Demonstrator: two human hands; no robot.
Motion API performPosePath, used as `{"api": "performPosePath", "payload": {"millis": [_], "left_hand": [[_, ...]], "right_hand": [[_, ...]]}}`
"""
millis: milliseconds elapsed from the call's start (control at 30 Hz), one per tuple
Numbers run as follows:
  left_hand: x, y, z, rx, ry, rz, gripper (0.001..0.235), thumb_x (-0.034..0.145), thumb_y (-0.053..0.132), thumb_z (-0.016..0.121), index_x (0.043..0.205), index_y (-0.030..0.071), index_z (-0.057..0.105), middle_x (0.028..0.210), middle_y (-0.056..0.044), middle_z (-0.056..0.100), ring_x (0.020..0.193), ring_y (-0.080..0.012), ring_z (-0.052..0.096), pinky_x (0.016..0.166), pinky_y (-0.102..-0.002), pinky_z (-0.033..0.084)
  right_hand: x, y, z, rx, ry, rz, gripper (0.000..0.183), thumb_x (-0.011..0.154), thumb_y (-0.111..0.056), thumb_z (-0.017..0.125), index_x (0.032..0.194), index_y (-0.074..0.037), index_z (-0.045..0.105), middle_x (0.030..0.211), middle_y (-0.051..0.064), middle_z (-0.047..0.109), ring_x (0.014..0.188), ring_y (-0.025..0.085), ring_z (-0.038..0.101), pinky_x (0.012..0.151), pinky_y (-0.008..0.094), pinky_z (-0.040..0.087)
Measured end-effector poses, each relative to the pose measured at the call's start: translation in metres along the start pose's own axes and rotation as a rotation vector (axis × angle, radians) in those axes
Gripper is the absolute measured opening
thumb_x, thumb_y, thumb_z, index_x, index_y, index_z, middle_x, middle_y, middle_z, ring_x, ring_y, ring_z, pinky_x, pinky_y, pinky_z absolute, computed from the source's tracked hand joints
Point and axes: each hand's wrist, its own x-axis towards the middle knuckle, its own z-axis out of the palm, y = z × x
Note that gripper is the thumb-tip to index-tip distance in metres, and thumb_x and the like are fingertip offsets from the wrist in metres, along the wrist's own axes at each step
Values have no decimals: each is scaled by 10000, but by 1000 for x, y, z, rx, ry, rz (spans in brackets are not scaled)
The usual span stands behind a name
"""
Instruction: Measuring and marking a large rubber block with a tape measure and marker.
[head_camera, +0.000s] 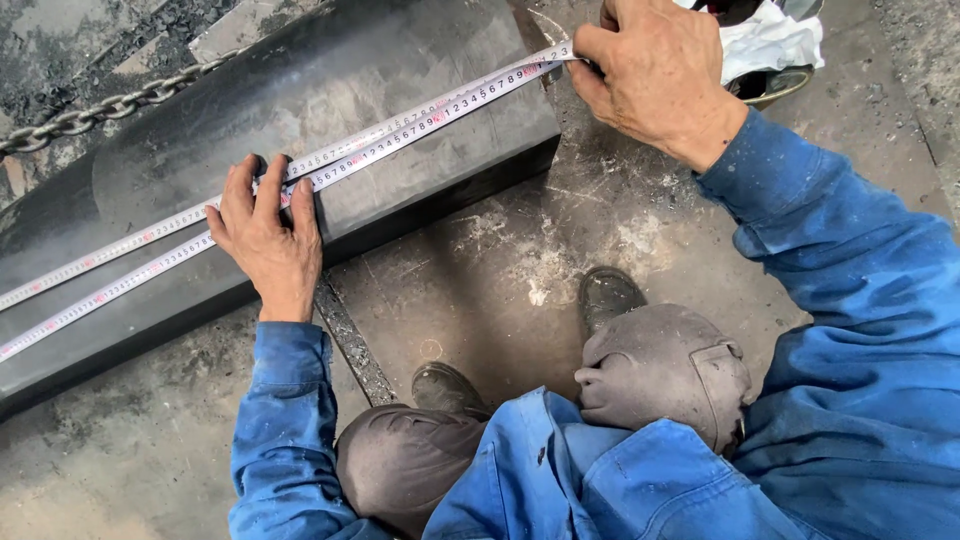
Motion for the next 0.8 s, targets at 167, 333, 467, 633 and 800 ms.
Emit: {"api": "performPosePath", "payload": {"millis": [167,333,467,633,800], "left_hand": [[-1,1,0,-7,7,-9,353,1079,305,727,1393,150,690,1498,-114,548,1443,-311,474,1218,-650,165],[-1,0,0,-9,6,-9,354,1078,303,724,1395,151,688,1497,-114,549,1444,-311,473,1219,-649,167],[0,-3,2,-3,10,-7,361,1068,307,728,1391,150,691,1489,-115,551,1430,-308,486,1212,-653,166],[-1,-1,1,-14,17,-10,357,1073,308,724,1394,156,688,1492,-112,551,1425,-304,494,1216,-656,159],[7,3,-7,-46,27,-13,341,1050,310,740,1334,126,702,1437,-116,573,1317,-298,546,1183,-676,147]], "right_hand": [[-1,-3,0,-5,38,-10,165,1004,-258,783,945,-136,689,947,17,569,869,198,624,682,384,476],[-2,-3,4,-8,32,-1,173,1004,-261,777,934,-136,679,948,29,568,864,203,630,680,389,481],[-3,-3,6,-11,41,12,163,998,-265,778,945,-143,685,942,38,560,865,209,629,667,389,474],[1,-4,5,-5,41,20,173,981,-272,787,931,-142,685,940,35,564,884,216,628,645,389,468],[10,-9,-5,-11,74,-7,187,986,-275,792,921,-139,682,938,35,558,867,207,625,650,376,471]]}}
